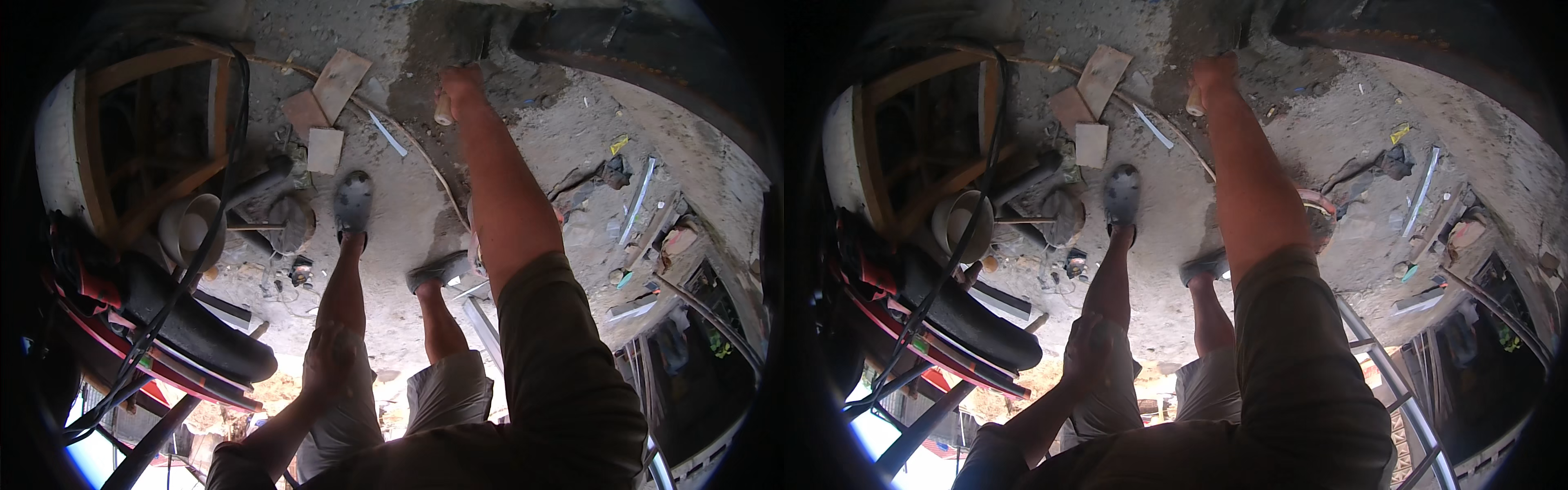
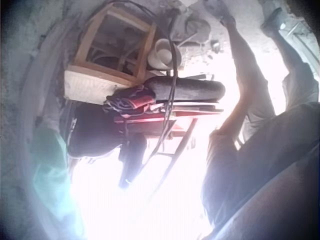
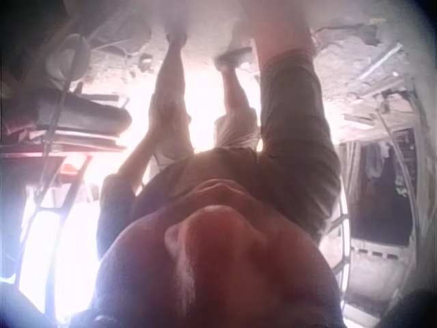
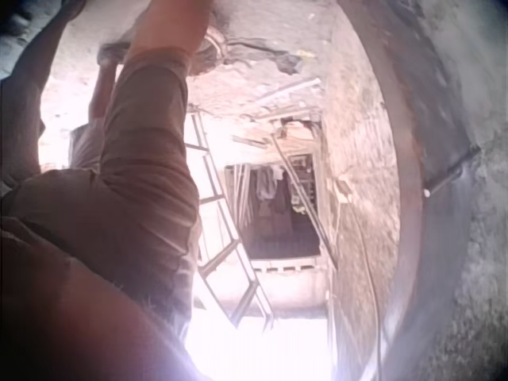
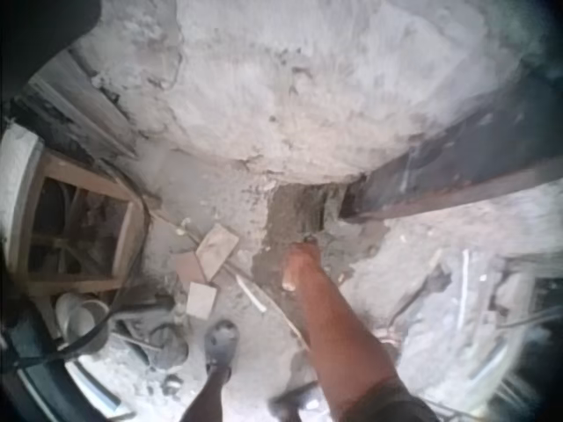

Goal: The person scoops wet cement from a bucket and spreads it on the floor using a trowel. They then place white plastic spacers around a metal column base and continue to apply and smooth the cement mixture around the column and on the surrounding floor area.

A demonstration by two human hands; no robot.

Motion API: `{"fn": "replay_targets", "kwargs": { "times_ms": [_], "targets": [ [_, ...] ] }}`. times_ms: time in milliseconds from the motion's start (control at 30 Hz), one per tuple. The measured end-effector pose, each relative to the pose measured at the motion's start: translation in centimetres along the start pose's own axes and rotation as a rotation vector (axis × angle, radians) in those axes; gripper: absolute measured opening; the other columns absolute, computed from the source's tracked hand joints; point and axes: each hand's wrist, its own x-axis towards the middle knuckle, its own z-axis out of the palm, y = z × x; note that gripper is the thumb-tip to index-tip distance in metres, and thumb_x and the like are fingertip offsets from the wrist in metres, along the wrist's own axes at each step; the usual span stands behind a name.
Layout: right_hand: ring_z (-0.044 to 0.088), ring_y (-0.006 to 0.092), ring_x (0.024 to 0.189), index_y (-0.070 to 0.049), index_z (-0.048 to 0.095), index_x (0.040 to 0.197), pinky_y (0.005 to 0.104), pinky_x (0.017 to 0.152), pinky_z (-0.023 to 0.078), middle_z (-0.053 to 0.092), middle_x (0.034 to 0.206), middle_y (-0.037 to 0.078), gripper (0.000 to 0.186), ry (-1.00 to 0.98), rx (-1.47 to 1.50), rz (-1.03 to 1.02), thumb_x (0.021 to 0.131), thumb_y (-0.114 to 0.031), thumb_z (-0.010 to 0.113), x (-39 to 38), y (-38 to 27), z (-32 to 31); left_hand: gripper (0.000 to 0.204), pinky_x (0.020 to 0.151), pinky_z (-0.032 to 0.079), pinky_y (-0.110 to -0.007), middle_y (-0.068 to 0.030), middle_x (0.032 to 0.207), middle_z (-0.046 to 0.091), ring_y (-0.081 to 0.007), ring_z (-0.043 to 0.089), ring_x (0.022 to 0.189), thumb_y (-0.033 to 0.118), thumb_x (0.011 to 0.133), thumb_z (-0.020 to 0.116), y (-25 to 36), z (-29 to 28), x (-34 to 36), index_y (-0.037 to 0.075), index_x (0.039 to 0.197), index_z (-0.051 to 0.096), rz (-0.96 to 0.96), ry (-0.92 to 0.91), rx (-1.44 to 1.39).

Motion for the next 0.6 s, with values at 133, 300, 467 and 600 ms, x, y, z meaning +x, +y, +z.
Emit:
{"fn": "replay_targets", "kwargs": {
  "times_ms": [133, 300, 467, 600],
  "targets": [
    [0.06, 0.0239, 0.065, -0.005, 0.05, 0.121, 0.0401, 0.053, 0.052, 0.058, 0.098, 0.016, 0.032, 0.076, 0.228, 0.123, 0.094, -0.013, 0.065, -4.1, -5.0, -0.4, 0.052, 0.097, 0.049, -0.052, -0.0276, 0.126, 0.057, -0.047, 0.057, 0.114, 0.017, 0.086, 0.07, -0.3, 0.1, -0.6, -0.001, 0.132, 0.053, -0.015, -0.001, -0.014],
    [0.06, 0.0221, 0.066, -0.005, 0.049, 0.121, 0.0397, 0.054, 0.053, 0.057, 0.1, 0.014, 0.031, 0.005, 0.261, 0.03, 0.094, -0.011, 0.063, -8.5, -5.8, -3.2, 0.053, 0.096, 0.05, -0.051, -0.0272, 0.126, 0.057, -0.0456, 0.059, 0.113, 0.017, 0.087, 0.07, 0.0, 0.0, -0.4, 0.0, 0.133, 0.052, -0.055, -0.027, -0.053],
    [0.06, 0.022, 0.066, -0.006, 0.046, 0.122, 0.0403, 0.053, 0.053, 0.056, 0.098, 0.013, 0.034, -0.002, 0.253, -0.009, 0.092, -0.009, 0.063, -12.8, -4.5, -2.3, 0.052, 0.095, 0.05, -0.049, -0.026, 0.125, 0.057, -0.0444, 0.059, 0.112, 0.019, 0.087, 0.069, 0.2, -0.4, -0.4, 0.0, 0.134, 0.053, -0.044, -0.04, -0.053],
    [0.059, 0.0225, 0.061, -0.006, 0.043, 0.122, 0.0414, 0.051, 0.051, 0.057, 0.094, 0.014, 0.037, -0.04, 0.221, 0.03, 0.09, -0.007, 0.062, -10.0, -2.1, 1.4, 0.053, 0.095, 0.05, -0.049, -0.0257, 0.125, 0.058, -0.0442, 0.059, 0.113, 0.02, 0.086, 0.07, -0.7, -0.1, -0.3, 0.0, 0.133, 0.053, 0.037, -0.009, -0.015]
  ]
}}
